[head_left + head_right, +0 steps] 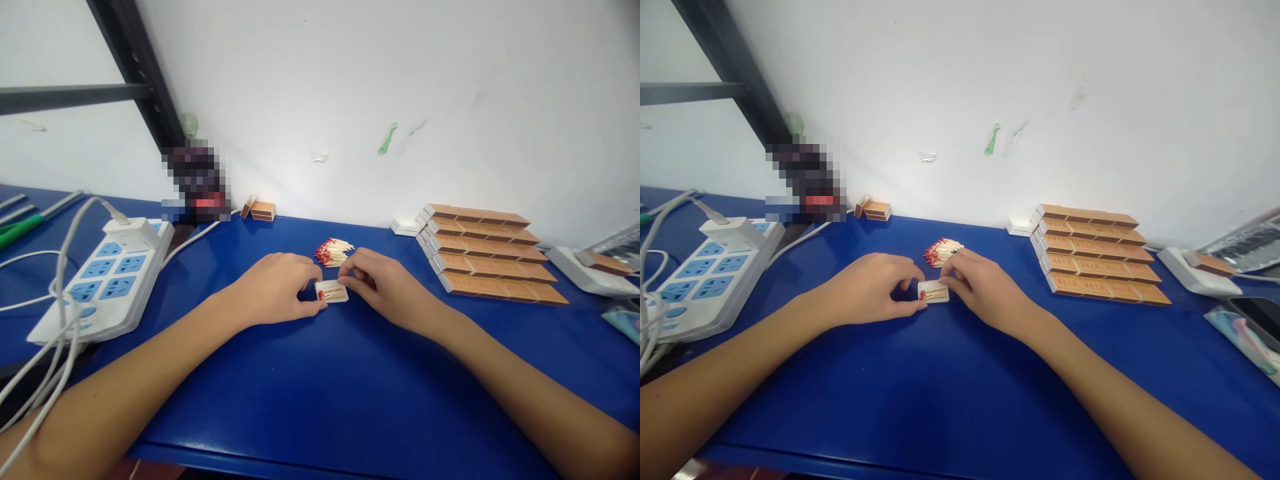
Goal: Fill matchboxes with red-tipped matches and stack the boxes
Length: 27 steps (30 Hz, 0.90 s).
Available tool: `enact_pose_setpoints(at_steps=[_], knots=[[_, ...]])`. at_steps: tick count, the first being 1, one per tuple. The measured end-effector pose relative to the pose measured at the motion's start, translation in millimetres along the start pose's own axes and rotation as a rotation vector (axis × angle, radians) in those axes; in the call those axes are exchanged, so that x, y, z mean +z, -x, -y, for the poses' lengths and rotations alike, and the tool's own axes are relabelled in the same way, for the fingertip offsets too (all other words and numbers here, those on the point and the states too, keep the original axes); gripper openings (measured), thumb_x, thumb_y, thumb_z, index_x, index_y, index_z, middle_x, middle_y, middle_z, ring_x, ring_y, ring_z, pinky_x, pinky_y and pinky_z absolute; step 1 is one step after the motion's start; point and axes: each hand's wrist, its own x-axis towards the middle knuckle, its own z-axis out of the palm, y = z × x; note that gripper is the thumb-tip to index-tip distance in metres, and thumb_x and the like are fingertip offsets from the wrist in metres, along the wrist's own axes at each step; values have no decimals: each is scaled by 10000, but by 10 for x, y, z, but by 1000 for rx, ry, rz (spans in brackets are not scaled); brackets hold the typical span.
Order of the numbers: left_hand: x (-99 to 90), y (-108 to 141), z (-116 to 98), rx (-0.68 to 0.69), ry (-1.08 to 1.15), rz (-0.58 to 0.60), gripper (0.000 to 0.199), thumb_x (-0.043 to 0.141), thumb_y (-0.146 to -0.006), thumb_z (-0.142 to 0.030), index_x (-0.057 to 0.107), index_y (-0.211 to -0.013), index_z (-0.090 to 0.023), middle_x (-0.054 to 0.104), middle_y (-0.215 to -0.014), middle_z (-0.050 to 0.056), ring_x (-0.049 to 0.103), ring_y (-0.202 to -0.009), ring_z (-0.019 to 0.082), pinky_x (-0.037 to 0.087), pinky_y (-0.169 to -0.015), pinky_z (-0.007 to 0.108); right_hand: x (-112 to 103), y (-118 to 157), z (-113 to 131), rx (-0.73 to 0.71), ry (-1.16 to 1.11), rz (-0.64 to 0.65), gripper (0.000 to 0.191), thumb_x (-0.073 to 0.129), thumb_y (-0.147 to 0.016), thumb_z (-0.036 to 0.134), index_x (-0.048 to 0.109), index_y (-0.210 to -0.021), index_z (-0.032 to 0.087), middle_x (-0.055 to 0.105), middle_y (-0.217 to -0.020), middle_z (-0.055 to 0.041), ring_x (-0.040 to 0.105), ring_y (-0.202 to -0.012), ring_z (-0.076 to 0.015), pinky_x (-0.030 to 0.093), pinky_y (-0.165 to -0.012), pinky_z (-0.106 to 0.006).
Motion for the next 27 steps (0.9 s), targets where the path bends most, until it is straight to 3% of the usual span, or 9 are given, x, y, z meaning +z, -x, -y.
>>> enact_pose_setpoints(at_steps=[3, 8, 27], knots=[[-3, -2, 1, 6, -3, 8, 248, 679, -899, -430, 740, -964, -199, 661, -834, -3, 558, -690, 148, 346, -610, 305, 37, -35, -99, 18, 26, -81, 106, 584, -1030, 246, 682, -1043, 207, 564, -872, -18, 510, -692, -149, 424, -669, -302], [-1, -1, 3, 5, -13, 3, 259, 682, -903, -436, 753, -979, -198, 667, -830, 5, 571, -692, 153, 357, -622, 299, 95, -51, -200, 7, 108, -65, 139, 584, -1023, 222, 702, -1093, 201, 587, -918, -37, 540, -711, -155, 430, -661, -304], [2, 9, 0, 8, -22, 0, 247, 680, -903, -432, 744, -973, -204, 656, -827, -13, 567, -696, 146, 350, -616, 306, 138, -64, -219, -17, 145, -116, 141, 614, -1014, 214, 721, -1106, 205, 608, -912, -38, 548, -695, -149, 427, -649, -287]])
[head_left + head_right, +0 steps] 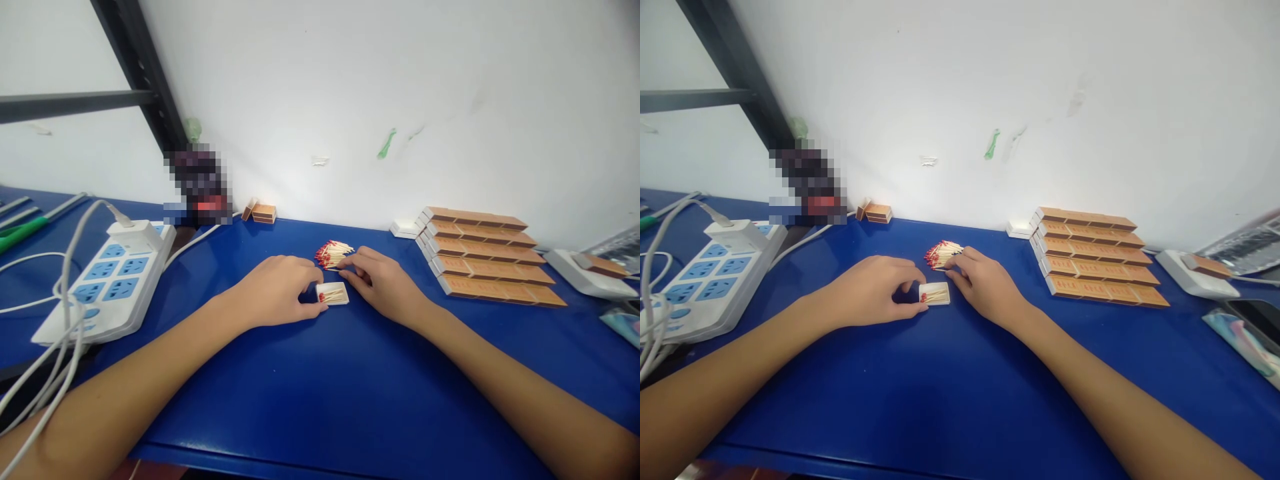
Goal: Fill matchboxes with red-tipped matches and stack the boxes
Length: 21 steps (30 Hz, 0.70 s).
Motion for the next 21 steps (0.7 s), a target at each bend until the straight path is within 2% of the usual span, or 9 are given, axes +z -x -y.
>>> enact_pose_setpoints(at_steps=[16, 21], knots=[[7, -9, 9, 7, -6, 1, 244, 673, -907, -434, 733, -948, -201, 650, -822, -11, 558, -692, 145, 345, -614, 307, 12, -3, 10, 7, 13, -12, 190, 597, -1024, 251, 715, -1168, 213, 607, -937, -48, 544, -691, -154, 437, -645, -303], [10, -13, 6, 2, -12, 4, 251, 671, -909, -434, 741, -966, -199, 650, -818, -10, 560, -688, 148, 348, -610, 308, 15, -5, 12, 16, 15, -1, 131, 593, -1028, 241, 712, -1071, 207, 584, -907, -33, 528, -690, -147, 422, -647, -294]])
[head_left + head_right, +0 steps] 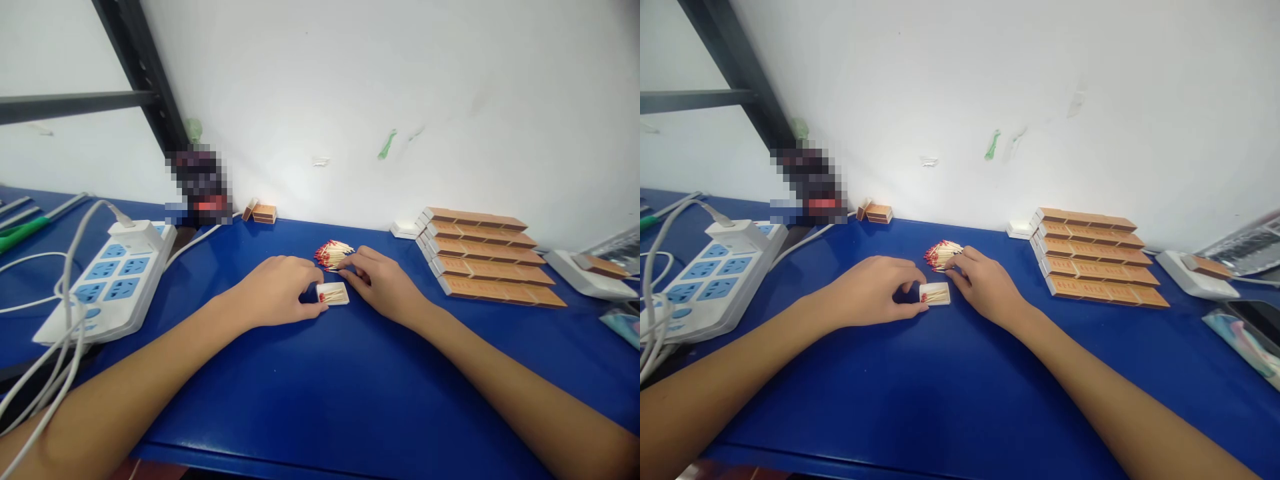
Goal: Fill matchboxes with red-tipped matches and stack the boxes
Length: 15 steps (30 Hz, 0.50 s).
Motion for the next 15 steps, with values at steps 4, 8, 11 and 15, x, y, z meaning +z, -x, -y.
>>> enact_pose_setpoints(at_steps=[4, 8, 11, 15], knots=[[-9, 2, -7, -6, 1, 0, 248, 684, -905, -424, 744, -976, -195, 662, -825, -2, 571, -694, 150, 352, -612, 305, -14, 0, 6, 17, -4, 5, 100, 604, -1022, 252, 689, -999, 204, 571, -877, -23, 515, -683, -145, 399, -638, -290], [-21, 6, -10, 4, 5, 1, 254, 676, -910, -433, 740, -969, -194, 667, -828, 1, 567, -690, 151, 353, -614, 304, -29, -1, 17, 39, -3, 33, 107, 593, -1024, 253, 657, -955, 203, 581, -885, -29, 519, -685, -149, 393, -636, -292], [-25, 8, -11, 2, 8, 5, 250, 670, -912, -426, 740, -968, -193, 667, -831, 2, 566, -688, 150, 357, -614, 304, -23, 2, 11, 28, 8, 45, 109, 572, -1034, 258, 643, -968, 206, 590, -904, -38, 525, -696, -157, 399, -638, -294], [-21, 10, -9, 1, 6, 2, 251, 669, -910, -423, 743, -981, -193, 664, -833, 0, 563, -690, 151, 356, -614, 308, -62, 8, 9, 2, 22, 42, 100, 559, -1043, 255, 625, -985, 208, 595, -931, -43, 527, -704, -160, 406, -644, -296]])
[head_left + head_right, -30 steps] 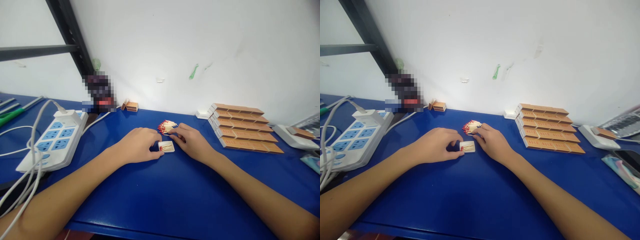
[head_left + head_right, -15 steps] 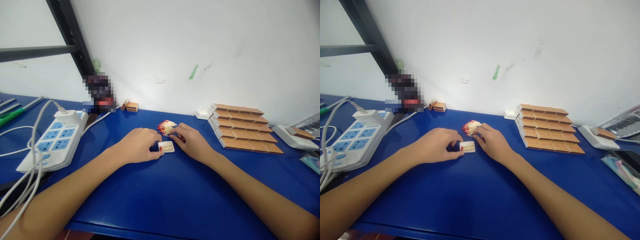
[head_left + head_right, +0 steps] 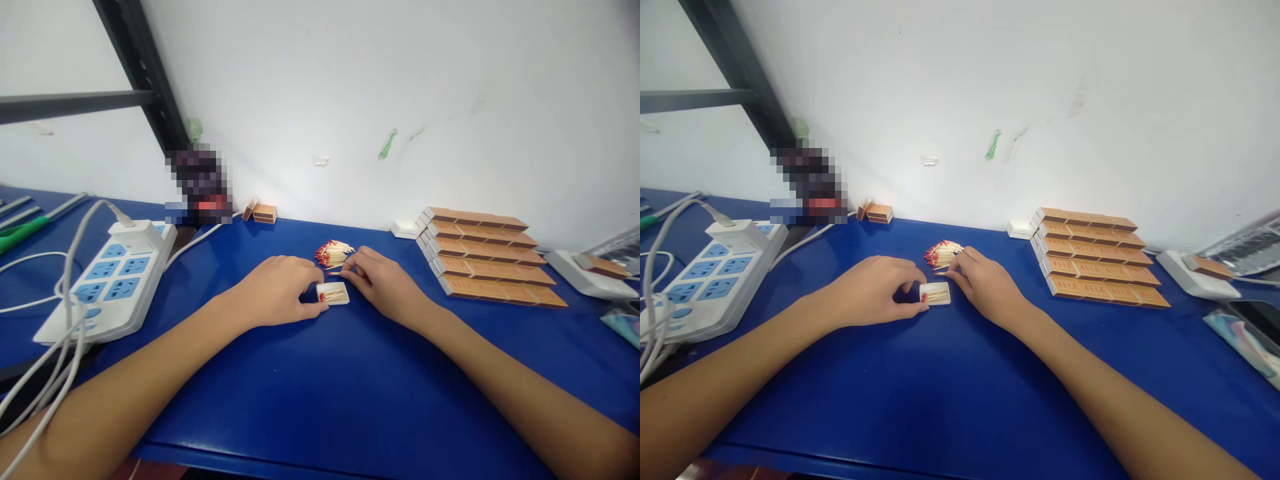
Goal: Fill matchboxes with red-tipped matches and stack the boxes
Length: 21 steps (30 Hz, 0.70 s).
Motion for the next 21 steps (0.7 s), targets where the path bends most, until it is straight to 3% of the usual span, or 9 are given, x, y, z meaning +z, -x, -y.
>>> enact_pose_setpoints(at_steps=[5, 12, 17, 21], knots=[[8, 0, 3, 3, 4, -4, 250, 679, -903, -422, 744, -980, -193, 656, -829, -3, 557, -687, 148, 351, -615, 309, -161, 39, 121, -37, 6, 7, 101, 555, -1055, 266, 621, -1003, 211, 603, -974, -49, 540, -709, -158, 405, -642, -296], [10, -3, -5, 7, 2, -12, 246, 661, -915, -423, 705, -887, -182, 649, -810, -1, 541, -674, 142, 333, -604, 301, -176, 98, 339, -111, -12, 159, 99, 534, -1055, 233, 620, -1013, 213, 627, -981, -48, 579, -747, -164, 425, -664, -302], [8, 0, 1, 9, 11, -6, 232, 671, -907, -409, 737, -957, -193, 657, -826, 0, 560, -689, 147, 345, -609, 304, -145, 38, 155, -22, -104, 6, 106, 558, -1042, 243, 661, -1046, 218, 588, -886, -28, 547, -713, -156, 425, -660, -295], [8, -1, 5, 12, 3, -5, 238, 672, -910, -417, 745, -959, -197, 654, -816, -3, 561, -682, 148, 354, -611, 309, -56, -4, -16, 3, -41, 12, 164, 569, -1035, 256, 681, -1151, 223, 583, -905, -33, 542, -689, -155, 425, -653, -302]])
